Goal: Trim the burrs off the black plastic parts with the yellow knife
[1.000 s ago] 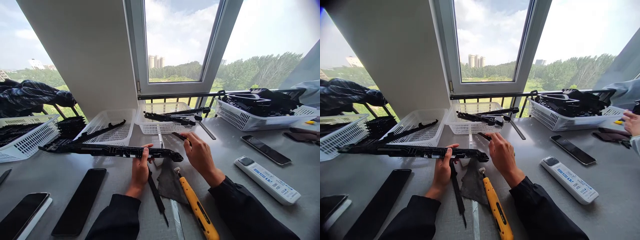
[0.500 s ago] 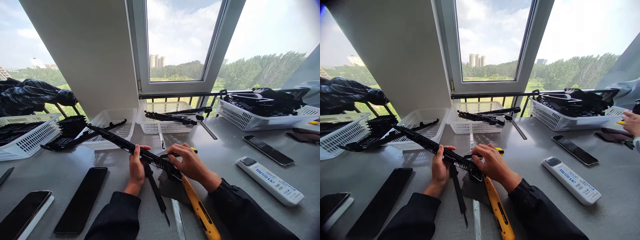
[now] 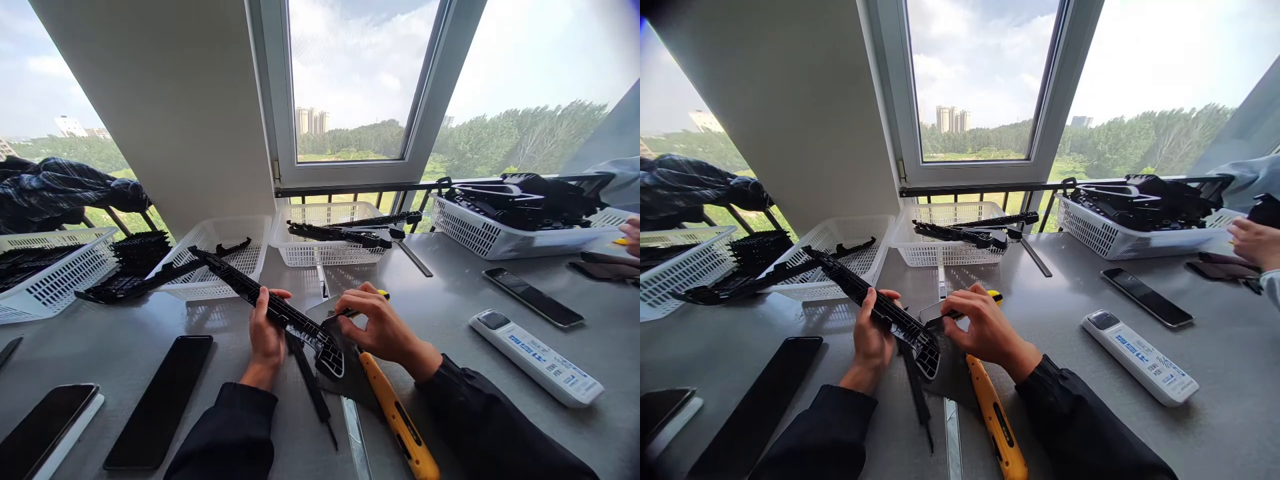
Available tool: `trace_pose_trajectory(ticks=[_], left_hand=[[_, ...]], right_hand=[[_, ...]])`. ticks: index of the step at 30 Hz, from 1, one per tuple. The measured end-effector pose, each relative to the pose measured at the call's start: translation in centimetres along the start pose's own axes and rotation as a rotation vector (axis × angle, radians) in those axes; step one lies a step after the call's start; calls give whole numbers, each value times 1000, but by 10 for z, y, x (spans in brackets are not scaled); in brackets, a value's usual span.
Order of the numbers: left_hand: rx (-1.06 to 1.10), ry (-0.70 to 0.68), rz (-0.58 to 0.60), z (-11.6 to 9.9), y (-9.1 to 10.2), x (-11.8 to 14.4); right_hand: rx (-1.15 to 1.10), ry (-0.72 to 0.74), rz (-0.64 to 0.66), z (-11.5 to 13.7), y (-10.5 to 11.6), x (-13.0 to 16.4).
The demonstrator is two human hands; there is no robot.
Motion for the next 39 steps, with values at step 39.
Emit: trace_pose_trajectory(ticks=[39], left_hand=[[-185,276,547,48,-45,23]], right_hand=[[167,-175,-144,-11,-6,3]])
Point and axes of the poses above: each hand's wrist, its own x-axis away from the middle knuckle, its own y-axis out of the back of the hand, z = x × y, the point moved 8 cm from there along -x, towards the middle knuckle, and after that the axes turned 4 degrees about -x, right-handed, at the moved point
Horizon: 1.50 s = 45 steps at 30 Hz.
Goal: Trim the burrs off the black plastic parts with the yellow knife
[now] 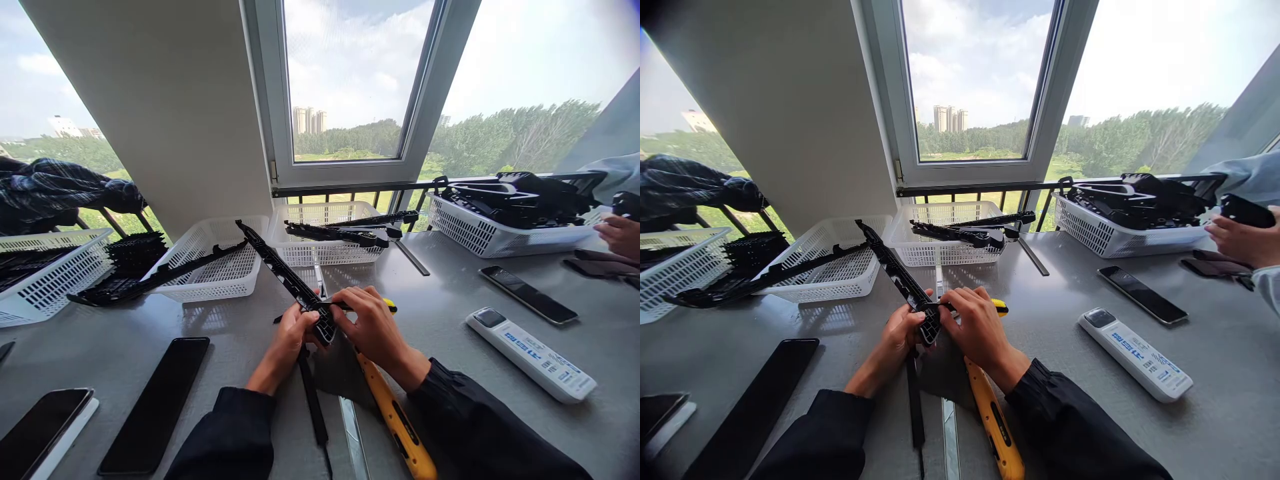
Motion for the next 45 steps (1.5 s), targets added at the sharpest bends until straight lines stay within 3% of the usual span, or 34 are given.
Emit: trace_pose_trajectory(ticks=[12,19,26,29,35,45], left_hand=[[31,-34,-88,-14,-1,8],[20,-88,-226,-27,8,12],[-41,-84,-283,-26,15,12],[-72,-81,-296,-24,18,10],[-119,-70,-316,-21,16,10],[-172,-111,-216,-19,8,6]], right_hand=[[10,49,-82,-1,4,1],[4,79,-83,4,7,1],[-57,153,-99,9,15,0],[-75,160,-129,12,16,2],[-66,171,-68,13,4,3],[1,248,-32,17,6,2]])
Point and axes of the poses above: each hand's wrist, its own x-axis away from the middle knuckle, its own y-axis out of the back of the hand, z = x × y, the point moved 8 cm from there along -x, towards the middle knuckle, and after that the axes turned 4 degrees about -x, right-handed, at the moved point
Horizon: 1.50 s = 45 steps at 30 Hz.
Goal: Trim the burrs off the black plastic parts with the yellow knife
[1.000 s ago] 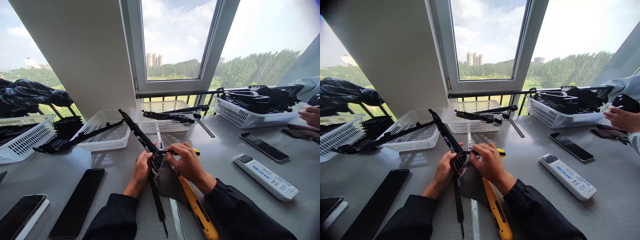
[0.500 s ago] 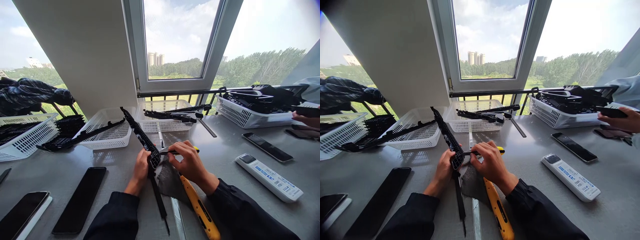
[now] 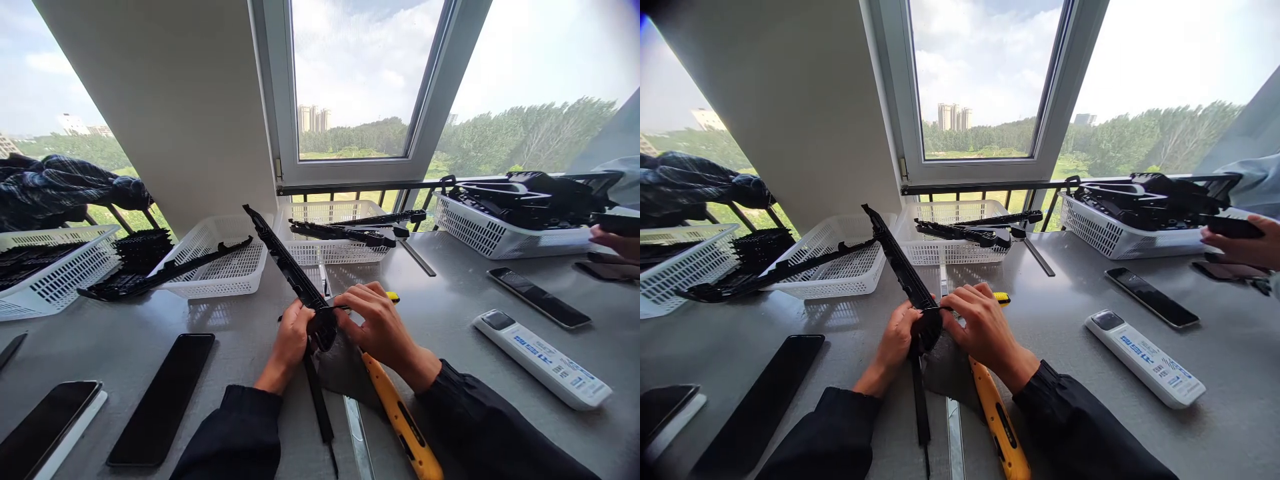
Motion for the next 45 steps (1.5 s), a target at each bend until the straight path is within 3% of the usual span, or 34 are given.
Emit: trace_pose_trajectory(ticks=[20,28,34,45], left_hand=[[11,-15,-33,-6,4,3],[-16,-45,-112,-1,18,-5],[-26,-59,-145,-3,23,-5],[52,-52,-230,3,34,-9]], right_hand=[[50,65,50,15,4,-3],[30,115,57,25,3,-2],[47,61,-2,20,9,-3],[83,61,20,22,6,-2]])
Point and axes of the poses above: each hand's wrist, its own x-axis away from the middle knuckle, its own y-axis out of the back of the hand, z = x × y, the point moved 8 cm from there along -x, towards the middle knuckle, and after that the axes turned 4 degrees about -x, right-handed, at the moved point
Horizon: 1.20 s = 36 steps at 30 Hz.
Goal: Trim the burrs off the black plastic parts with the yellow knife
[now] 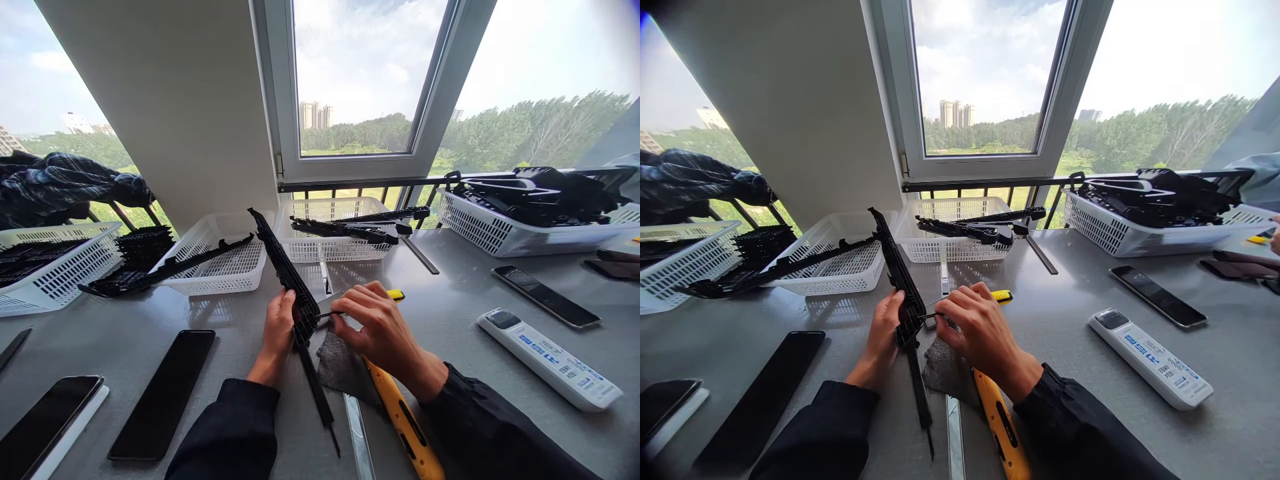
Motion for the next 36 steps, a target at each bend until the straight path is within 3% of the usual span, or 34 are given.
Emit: trace_pose_trajectory(ticks=[12,25,30,36], left_hand=[[-32,-19,-2,-1,1,1],[-55,-29,4,0,1,0],[-190,-123,-4,-14,-2,6],[-403,-271,52,-27,-12,13]], right_hand=[[17,42,-29,3,3,0],[24,-12,-13,-4,0,1],[-20,-26,-31,-2,1,1],[-22,8,44,5,-10,2]])
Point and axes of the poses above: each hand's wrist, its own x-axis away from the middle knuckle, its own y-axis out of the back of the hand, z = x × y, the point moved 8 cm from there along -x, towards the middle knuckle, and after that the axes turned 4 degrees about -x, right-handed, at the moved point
